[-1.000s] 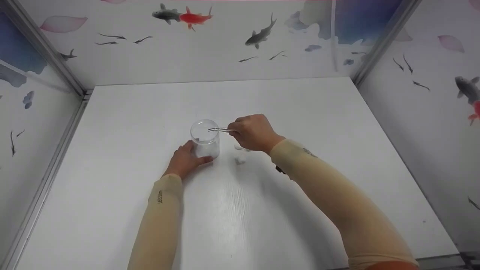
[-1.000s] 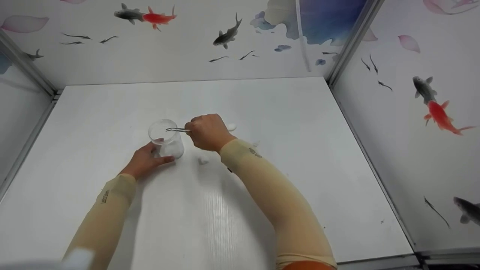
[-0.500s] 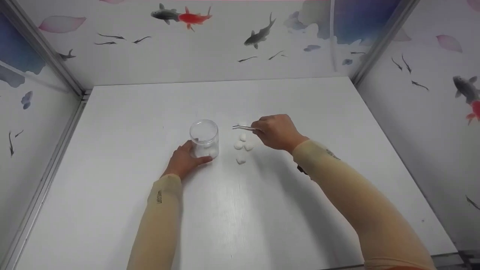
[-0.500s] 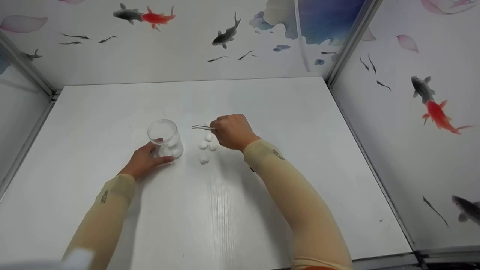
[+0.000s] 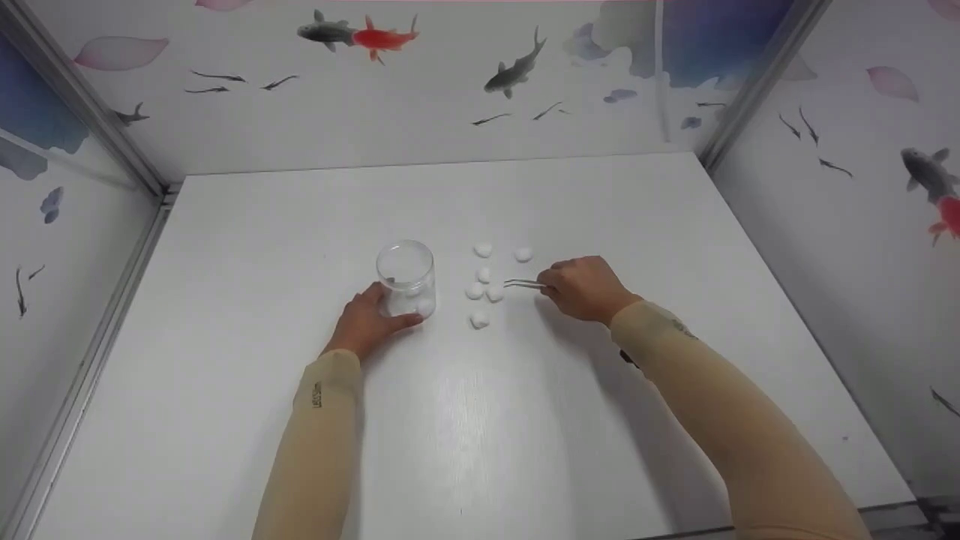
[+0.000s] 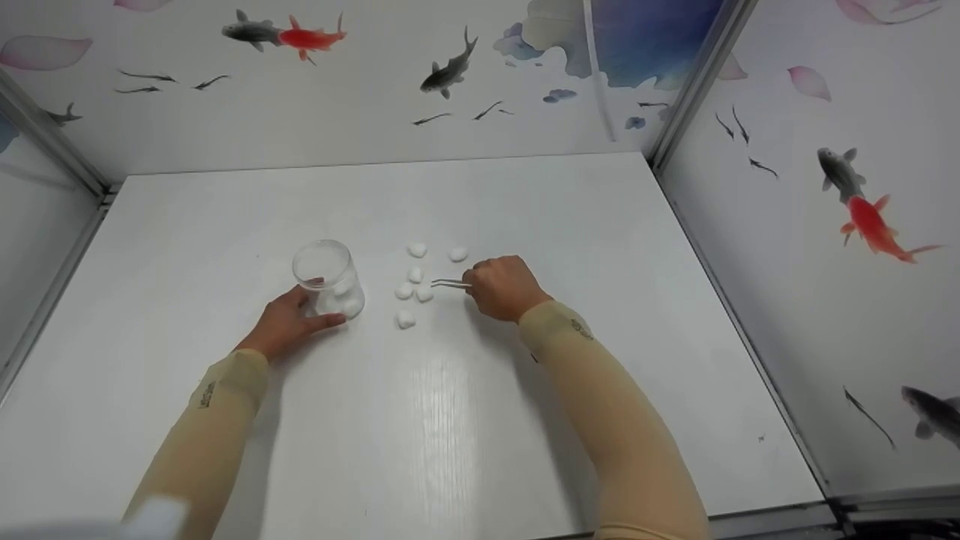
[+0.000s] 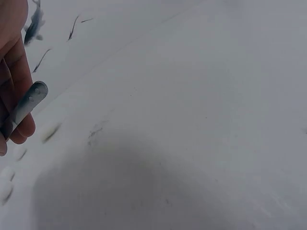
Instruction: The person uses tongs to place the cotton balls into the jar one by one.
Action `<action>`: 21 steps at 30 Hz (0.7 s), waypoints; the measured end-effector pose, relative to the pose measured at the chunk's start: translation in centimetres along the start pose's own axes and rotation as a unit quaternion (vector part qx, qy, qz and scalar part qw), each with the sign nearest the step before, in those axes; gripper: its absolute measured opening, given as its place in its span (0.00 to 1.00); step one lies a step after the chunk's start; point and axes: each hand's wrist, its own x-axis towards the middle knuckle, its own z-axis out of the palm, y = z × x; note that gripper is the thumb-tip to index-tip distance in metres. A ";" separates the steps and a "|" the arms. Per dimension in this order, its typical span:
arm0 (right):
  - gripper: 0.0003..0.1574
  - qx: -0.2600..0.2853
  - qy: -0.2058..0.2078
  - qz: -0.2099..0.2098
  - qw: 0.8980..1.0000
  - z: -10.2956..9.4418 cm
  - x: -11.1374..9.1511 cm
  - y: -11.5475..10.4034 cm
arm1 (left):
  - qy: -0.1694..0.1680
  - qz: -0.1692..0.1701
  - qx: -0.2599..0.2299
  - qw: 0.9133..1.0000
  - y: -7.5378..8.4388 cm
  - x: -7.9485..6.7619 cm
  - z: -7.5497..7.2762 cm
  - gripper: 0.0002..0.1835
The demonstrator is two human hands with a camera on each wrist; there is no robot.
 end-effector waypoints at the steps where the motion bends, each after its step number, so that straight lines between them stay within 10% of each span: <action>1: 0.05 -0.001 -0.005 0.002 1.000 0.0 0.0 -0.1 | 0.000 0.000 0.000 1.000 -0.1 0.0 0.0 0.56; 21: 0.09 0.003 -0.048 0.019 0.999 1.1 0.8 -0.9 | 0.005 -0.010 -0.002 1.000 0.1 0.0 0.0 0.56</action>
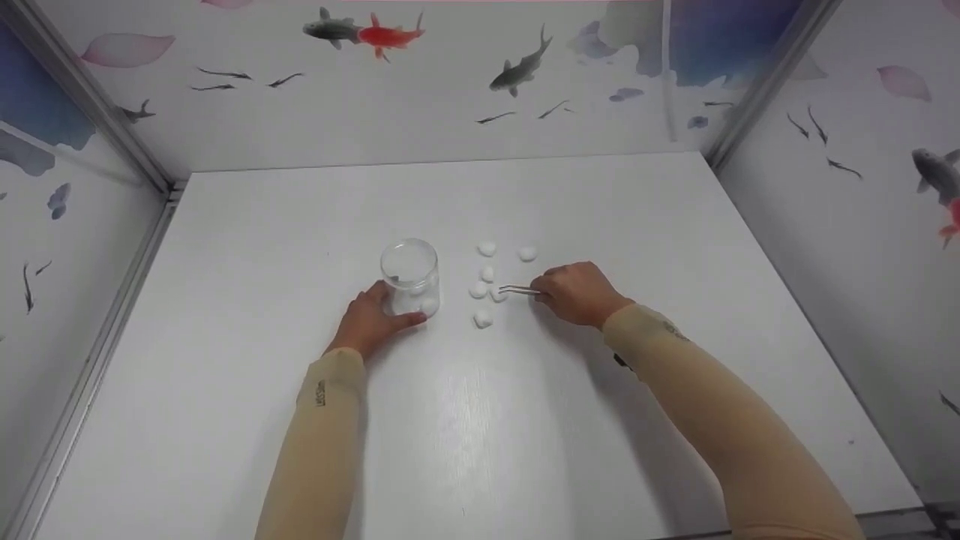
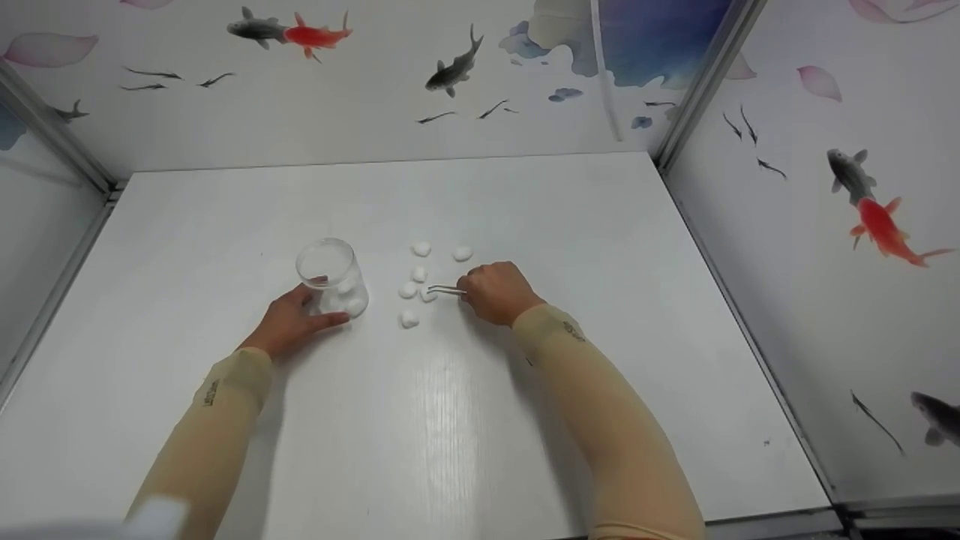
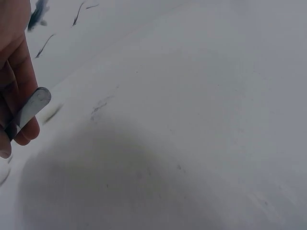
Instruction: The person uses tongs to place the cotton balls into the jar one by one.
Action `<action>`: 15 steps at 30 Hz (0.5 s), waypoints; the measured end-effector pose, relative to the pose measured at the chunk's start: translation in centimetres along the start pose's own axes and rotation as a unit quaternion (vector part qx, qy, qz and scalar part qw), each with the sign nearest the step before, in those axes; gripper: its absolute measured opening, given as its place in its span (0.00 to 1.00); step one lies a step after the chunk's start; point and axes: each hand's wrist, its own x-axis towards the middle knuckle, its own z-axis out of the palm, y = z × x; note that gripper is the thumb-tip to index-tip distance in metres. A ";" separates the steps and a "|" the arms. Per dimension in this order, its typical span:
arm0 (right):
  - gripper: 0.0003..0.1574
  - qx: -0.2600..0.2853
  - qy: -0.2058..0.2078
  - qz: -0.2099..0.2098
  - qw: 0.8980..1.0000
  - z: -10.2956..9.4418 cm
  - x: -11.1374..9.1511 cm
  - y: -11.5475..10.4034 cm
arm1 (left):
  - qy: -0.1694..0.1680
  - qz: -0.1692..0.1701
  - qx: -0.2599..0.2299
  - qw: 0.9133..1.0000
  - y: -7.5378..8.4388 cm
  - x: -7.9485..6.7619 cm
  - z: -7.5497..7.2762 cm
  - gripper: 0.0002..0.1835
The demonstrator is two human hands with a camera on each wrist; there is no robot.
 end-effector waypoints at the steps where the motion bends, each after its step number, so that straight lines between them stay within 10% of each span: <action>1: 0.09 0.000 -0.002 0.000 1.000 0.0 0.1 0.0 | 0.000 -0.001 0.000 1.000 0.0 0.0 0.0 0.56; 15: 0.06 0.006 0.006 -0.008 1.000 0.3 0.3 -0.1 | -0.003 0.004 -0.007 1.000 -0.2 0.0 -0.1 0.58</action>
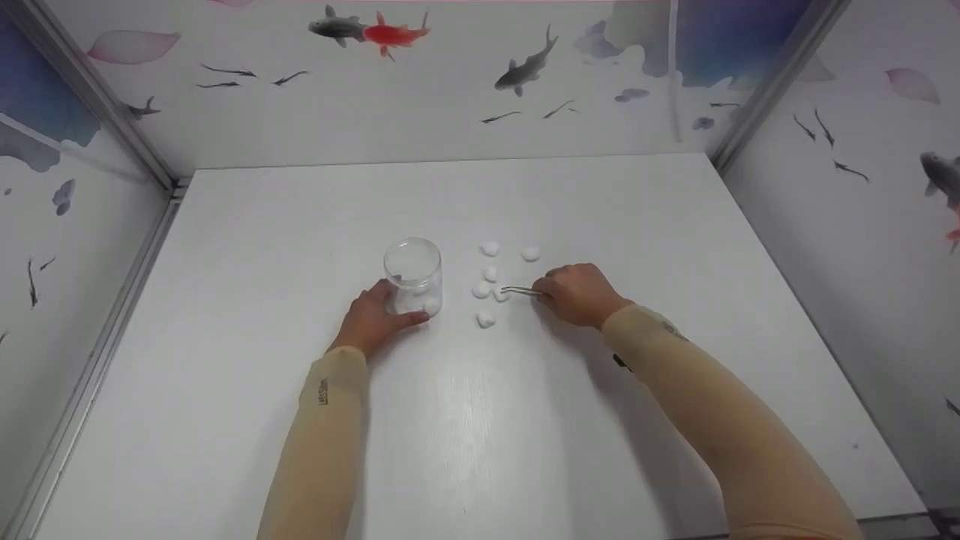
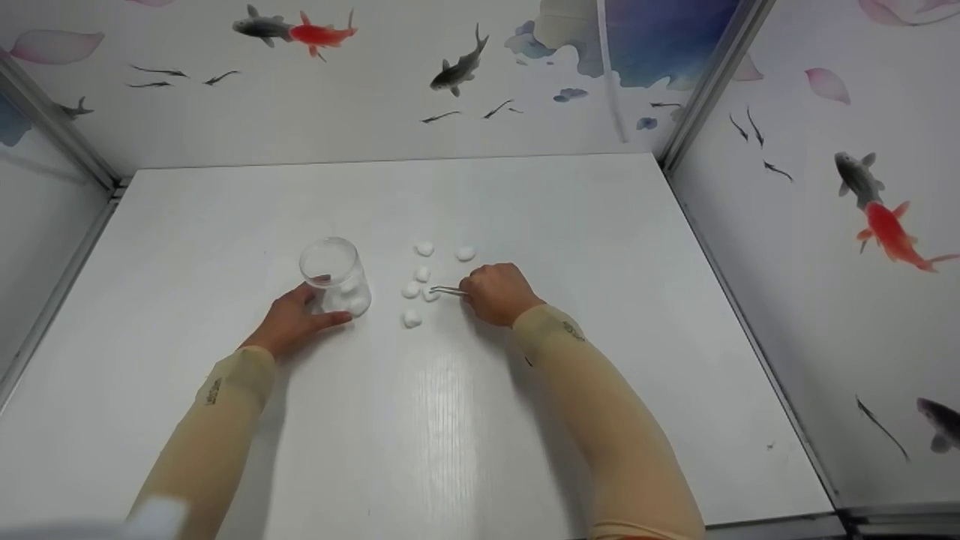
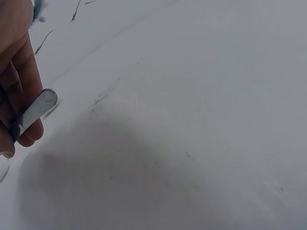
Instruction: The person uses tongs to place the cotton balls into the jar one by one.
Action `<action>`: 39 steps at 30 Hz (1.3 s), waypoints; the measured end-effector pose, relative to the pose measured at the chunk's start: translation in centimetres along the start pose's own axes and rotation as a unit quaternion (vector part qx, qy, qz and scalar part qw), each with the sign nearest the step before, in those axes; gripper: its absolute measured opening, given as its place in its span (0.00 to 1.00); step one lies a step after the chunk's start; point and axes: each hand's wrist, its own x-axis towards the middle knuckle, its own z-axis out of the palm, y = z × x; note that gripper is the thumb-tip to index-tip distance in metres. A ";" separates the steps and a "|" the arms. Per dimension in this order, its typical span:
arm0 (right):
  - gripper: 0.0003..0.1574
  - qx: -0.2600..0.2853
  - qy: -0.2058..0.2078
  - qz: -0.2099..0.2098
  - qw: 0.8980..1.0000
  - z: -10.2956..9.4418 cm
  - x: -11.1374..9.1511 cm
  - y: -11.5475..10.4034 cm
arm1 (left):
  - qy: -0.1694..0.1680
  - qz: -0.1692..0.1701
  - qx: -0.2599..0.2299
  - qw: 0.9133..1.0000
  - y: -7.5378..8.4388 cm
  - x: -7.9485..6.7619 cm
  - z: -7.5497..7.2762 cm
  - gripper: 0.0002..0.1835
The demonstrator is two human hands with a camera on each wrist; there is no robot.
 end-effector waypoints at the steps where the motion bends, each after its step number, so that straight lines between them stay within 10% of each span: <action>1: 0.06 0.000 0.000 0.002 1.000 0.0 0.0 0.0 | 0.000 -0.002 0.001 1.000 0.1 0.0 0.0 0.58; 39: 0.07 0.011 0.016 0.025 1.000 0.3 -0.5 0.9 | 0.000 -0.005 -0.001 1.000 0.4 -0.2 -0.1 0.58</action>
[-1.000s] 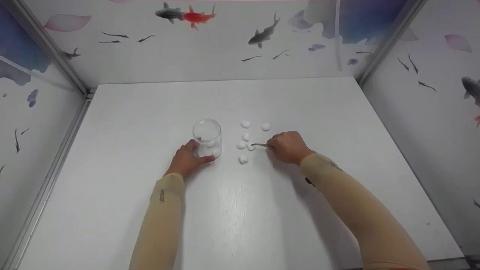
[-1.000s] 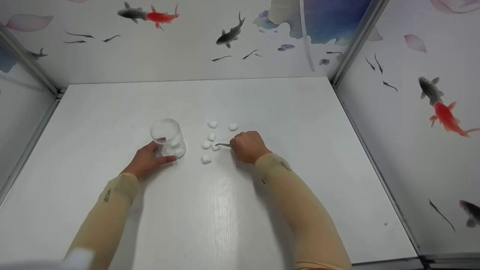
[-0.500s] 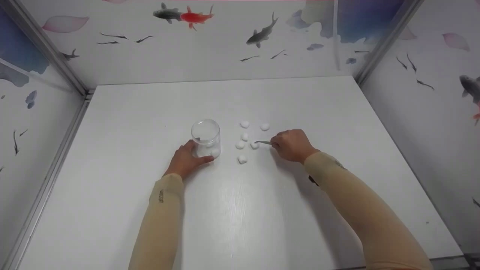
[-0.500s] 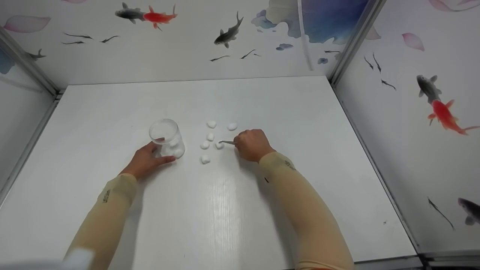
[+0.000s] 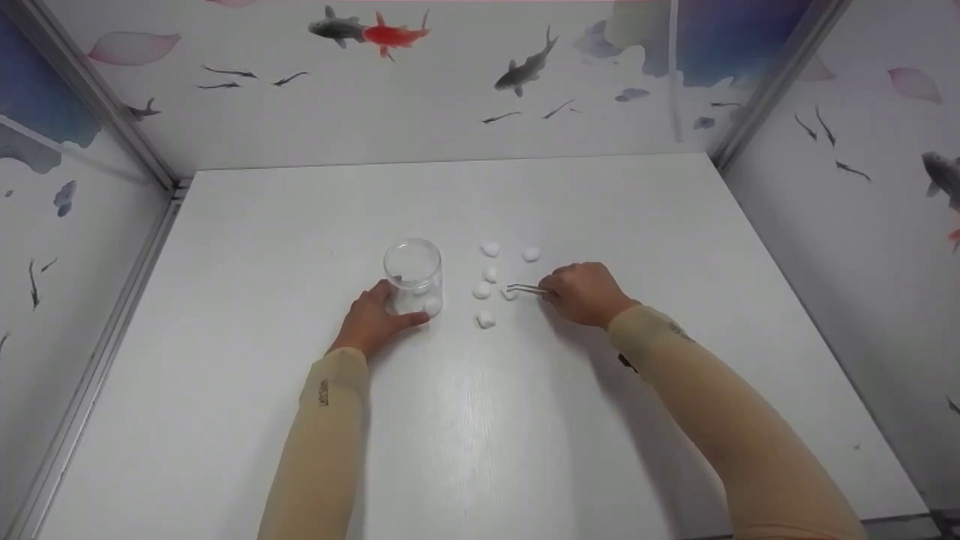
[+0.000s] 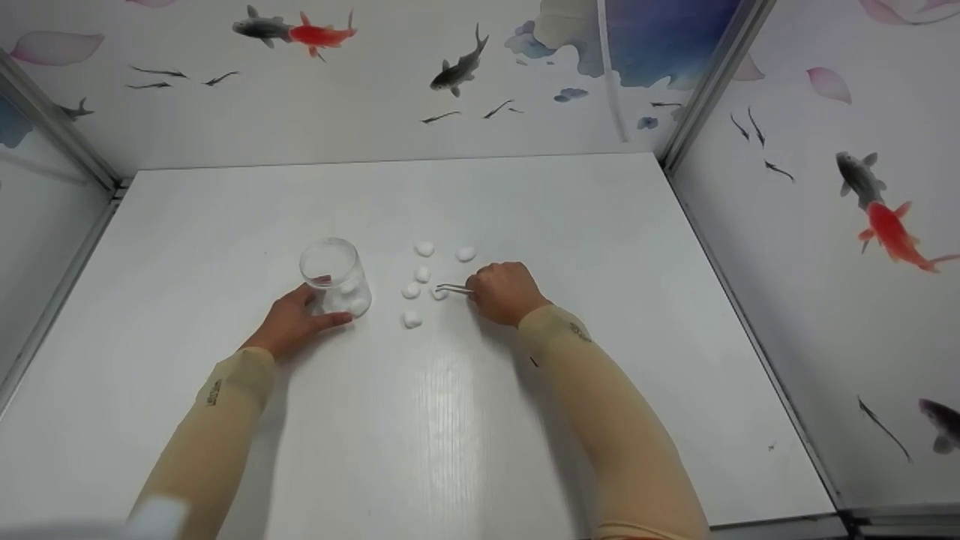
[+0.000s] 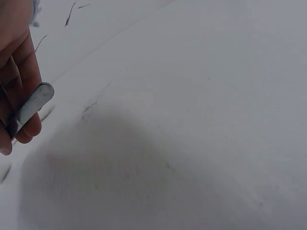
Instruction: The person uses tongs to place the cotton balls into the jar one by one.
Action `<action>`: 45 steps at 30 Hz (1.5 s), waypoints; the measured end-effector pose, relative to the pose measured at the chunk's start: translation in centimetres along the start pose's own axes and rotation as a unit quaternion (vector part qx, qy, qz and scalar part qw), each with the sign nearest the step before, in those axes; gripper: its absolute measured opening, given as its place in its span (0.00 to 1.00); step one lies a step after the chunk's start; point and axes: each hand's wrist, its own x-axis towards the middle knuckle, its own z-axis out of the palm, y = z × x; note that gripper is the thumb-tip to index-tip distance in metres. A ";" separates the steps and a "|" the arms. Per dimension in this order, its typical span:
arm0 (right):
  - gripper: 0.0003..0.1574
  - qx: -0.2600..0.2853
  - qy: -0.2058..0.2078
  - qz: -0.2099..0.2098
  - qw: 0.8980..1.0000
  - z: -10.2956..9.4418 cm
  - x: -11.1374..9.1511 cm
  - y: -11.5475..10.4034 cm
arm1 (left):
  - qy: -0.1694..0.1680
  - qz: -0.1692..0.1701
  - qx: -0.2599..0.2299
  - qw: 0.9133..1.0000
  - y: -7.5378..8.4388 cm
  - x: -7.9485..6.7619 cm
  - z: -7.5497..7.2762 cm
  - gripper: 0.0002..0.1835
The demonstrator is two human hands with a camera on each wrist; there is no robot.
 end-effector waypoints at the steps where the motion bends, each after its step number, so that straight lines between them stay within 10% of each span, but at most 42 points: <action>1: 0.07 0.001 -0.001 0.000 1.000 0.0 0.0 0.0 | 0.001 0.001 0.001 1.000 0.0 0.0 0.0 0.58; 27: 0.05 -0.014 0.043 -0.004 0.999 -2.0 0.7 -0.2 | 0.001 0.002 0.009 1.000 0.0 0.3 0.0 0.58; 45: 0.07 -0.030 0.123 -0.074 0.989 -7.2 7.3 -5.9 | -0.004 0.003 0.011 1.000 0.0 0.0 0.0 0.56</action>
